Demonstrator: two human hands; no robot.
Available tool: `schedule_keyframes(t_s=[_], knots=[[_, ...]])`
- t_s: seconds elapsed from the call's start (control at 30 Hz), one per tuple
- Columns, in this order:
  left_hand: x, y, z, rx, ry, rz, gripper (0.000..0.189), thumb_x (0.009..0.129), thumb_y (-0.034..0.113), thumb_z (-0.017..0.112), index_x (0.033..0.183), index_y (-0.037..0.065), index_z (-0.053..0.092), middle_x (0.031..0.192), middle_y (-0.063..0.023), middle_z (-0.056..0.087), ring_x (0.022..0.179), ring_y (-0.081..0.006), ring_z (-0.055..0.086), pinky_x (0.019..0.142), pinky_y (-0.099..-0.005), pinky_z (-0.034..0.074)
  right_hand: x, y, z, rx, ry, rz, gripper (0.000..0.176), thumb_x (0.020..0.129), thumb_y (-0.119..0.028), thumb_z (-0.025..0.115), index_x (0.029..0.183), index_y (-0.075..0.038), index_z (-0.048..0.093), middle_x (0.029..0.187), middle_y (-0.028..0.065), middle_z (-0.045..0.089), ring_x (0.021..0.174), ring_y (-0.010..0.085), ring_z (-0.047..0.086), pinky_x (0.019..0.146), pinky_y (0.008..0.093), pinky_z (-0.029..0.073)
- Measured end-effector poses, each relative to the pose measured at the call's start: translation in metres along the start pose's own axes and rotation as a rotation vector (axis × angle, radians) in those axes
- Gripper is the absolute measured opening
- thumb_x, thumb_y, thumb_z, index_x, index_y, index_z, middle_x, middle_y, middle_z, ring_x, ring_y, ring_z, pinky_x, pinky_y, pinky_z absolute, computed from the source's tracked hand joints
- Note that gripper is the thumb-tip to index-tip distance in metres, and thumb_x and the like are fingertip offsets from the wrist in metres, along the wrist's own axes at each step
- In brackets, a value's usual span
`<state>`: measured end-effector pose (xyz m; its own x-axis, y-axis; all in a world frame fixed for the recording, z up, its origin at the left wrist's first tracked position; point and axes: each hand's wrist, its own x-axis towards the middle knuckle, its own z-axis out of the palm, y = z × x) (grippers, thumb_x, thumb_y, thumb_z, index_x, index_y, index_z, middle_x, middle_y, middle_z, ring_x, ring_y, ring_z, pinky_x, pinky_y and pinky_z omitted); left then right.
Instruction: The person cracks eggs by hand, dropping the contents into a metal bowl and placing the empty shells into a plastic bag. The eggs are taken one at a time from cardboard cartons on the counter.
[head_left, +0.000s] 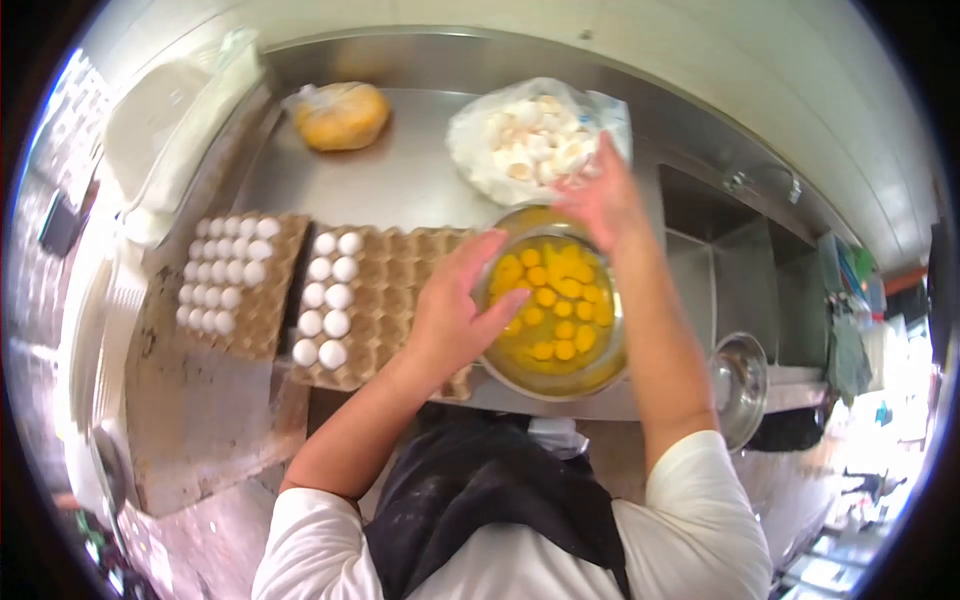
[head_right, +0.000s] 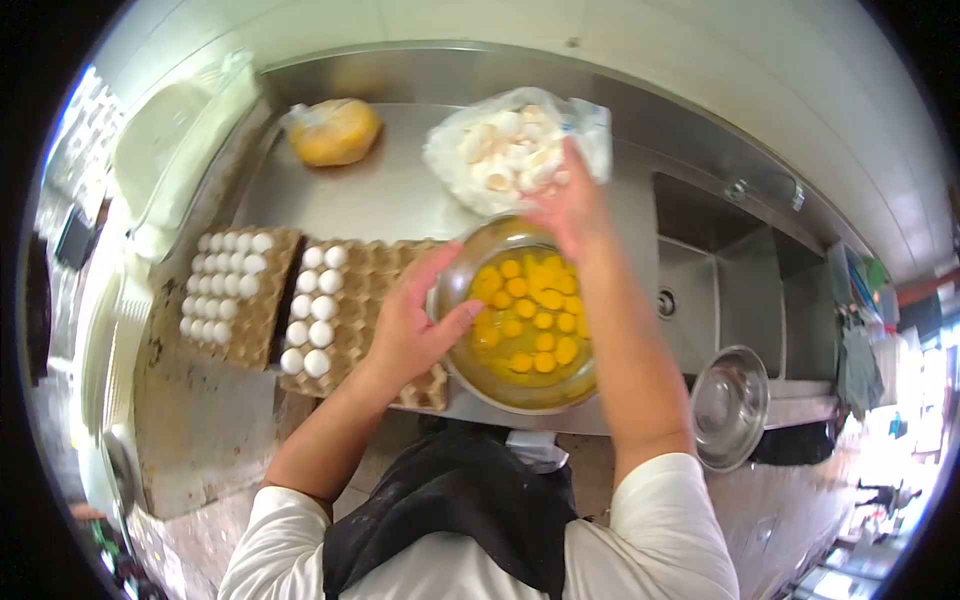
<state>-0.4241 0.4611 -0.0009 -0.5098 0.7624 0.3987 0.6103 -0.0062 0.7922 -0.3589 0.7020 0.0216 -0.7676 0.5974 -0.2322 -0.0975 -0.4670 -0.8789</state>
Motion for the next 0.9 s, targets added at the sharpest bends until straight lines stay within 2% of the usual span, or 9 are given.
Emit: schedule_keyframes(t_s=[0.03,0.1,0.13,0.2,0.27,0.4,0.47,0.67,0.9], knots=[[-0.007,0.000,-0.013,0.029,-0.020,-0.033,0.059,0.081,0.017,0.077,0.133,0.000,0.055,0.133,-0.0203,0.059,0.127,-0.0334,0.054,0.108,-0.0387,0.041,0.001,-0.008,0.014,-0.205,0.187,-0.133,0.081,0.092,-0.060,0.058,0.145,-0.003,0.038,0.152,0.0168,0.037,0.117,0.0271,0.060,0.094,0.0342,0.048],[-0.026,0.002,-0.041,0.099,0.012,-0.029,0.056,0.080,0.018,0.078,0.130,0.001,0.058,0.130,-0.0201,0.061,0.124,-0.0341,0.056,0.107,-0.0387,0.042,0.016,0.012,0.004,-0.522,0.324,-0.366,0.072,0.093,-0.052,0.063,0.142,-0.003,0.044,0.144,0.0144,0.048,0.117,0.0215,0.059,0.100,0.0303,0.043],[-0.040,-0.003,-0.055,0.172,0.006,-0.068,0.053,0.080,0.018,0.078,0.127,0.001,0.060,0.127,-0.0196,0.062,0.121,-0.0341,0.058,0.105,-0.0387,0.044,0.016,0.027,0.012,-0.524,0.289,-0.358,0.072,0.093,-0.052,0.063,0.142,-0.003,0.044,0.144,0.0144,0.048,0.117,0.0215,0.059,0.100,0.0303,0.043],[-0.066,-0.020,-0.085,0.212,0.035,-0.162,0.045,0.079,0.017,0.078,0.119,0.001,0.065,0.119,-0.0180,0.066,0.112,-0.0330,0.062,0.099,-0.0386,0.047,-0.004,0.056,0.020,-0.631,0.049,-0.437,0.048,0.092,-0.030,0.069,0.129,-0.001,0.055,0.117,0.0124,0.065,0.100,0.0199,0.065,0.085,0.0316,0.052],[-0.093,-0.035,-0.119,0.273,0.136,-0.254,0.041,0.078,0.013,0.076,0.116,0.002,0.066,0.117,-0.0174,0.067,0.111,-0.0323,0.062,0.097,-0.0383,0.048,-0.037,0.077,0.061,-0.735,-0.112,-0.326,0.033,0.091,-0.023,0.070,0.119,-0.006,0.064,0.107,0.0070,0.070,0.090,0.0166,0.066,0.081,0.0303,0.052],[-0.128,-0.050,-0.178,0.555,0.091,-0.356,0.040,0.074,0.003,0.068,0.113,0.007,0.069,0.117,-0.0137,0.067,0.110,-0.0339,0.062,0.095,-0.0413,0.049,-0.082,0.119,0.139,-1.075,-0.517,-0.315,0.031,0.086,-0.025,0.070,0.113,-0.011,0.066,0.100,0.0080,0.070,0.089,0.0232,0.069,0.077,0.0366,0.054],[-0.137,-0.069,-0.187,0.578,0.008,-0.366,0.041,0.073,0.003,0.067,0.113,0.007,0.069,0.118,-0.0135,0.067,0.111,-0.0339,0.062,0.096,-0.0422,0.049,-0.084,0.156,0.163,-1.220,-0.704,-0.504,0.036,0.082,-0.027,0.072,0.114,-0.012,0.065,0.099,0.0096,0.066,0.092,0.0268,0.068,0.075,0.0419,0.054],[-0.140,-0.090,-0.194,0.746,-0.152,-0.267,0.043,0.070,0.000,0.066,0.112,0.010,0.069,0.105,-0.0086,0.065,0.102,-0.0313,0.063,0.087,-0.0443,0.050,-0.095,0.221,0.215,-1.490,-0.650,-0.664,0.041,0.076,-0.026,0.076,0.107,-0.006,0.060,0.100,0.0141,0.058,0.088,0.0315,0.064,0.075,0.0442,0.054],[-0.137,-0.097,-0.207,0.597,-0.182,-0.203,0.036,0.069,0.001,0.071,0.105,0.007,0.066,0.107,-0.0101,0.064,0.098,-0.0301,0.064,0.086,-0.0411,0.051,-0.104,0.216,0.214,-1.395,-0.549,-0.631,0.041,0.078,-0.026,0.076,0.108,-0.005,0.056,0.102,0.0146,0.059,0.088,0.0324,0.064,0.075,0.0435,0.054]])
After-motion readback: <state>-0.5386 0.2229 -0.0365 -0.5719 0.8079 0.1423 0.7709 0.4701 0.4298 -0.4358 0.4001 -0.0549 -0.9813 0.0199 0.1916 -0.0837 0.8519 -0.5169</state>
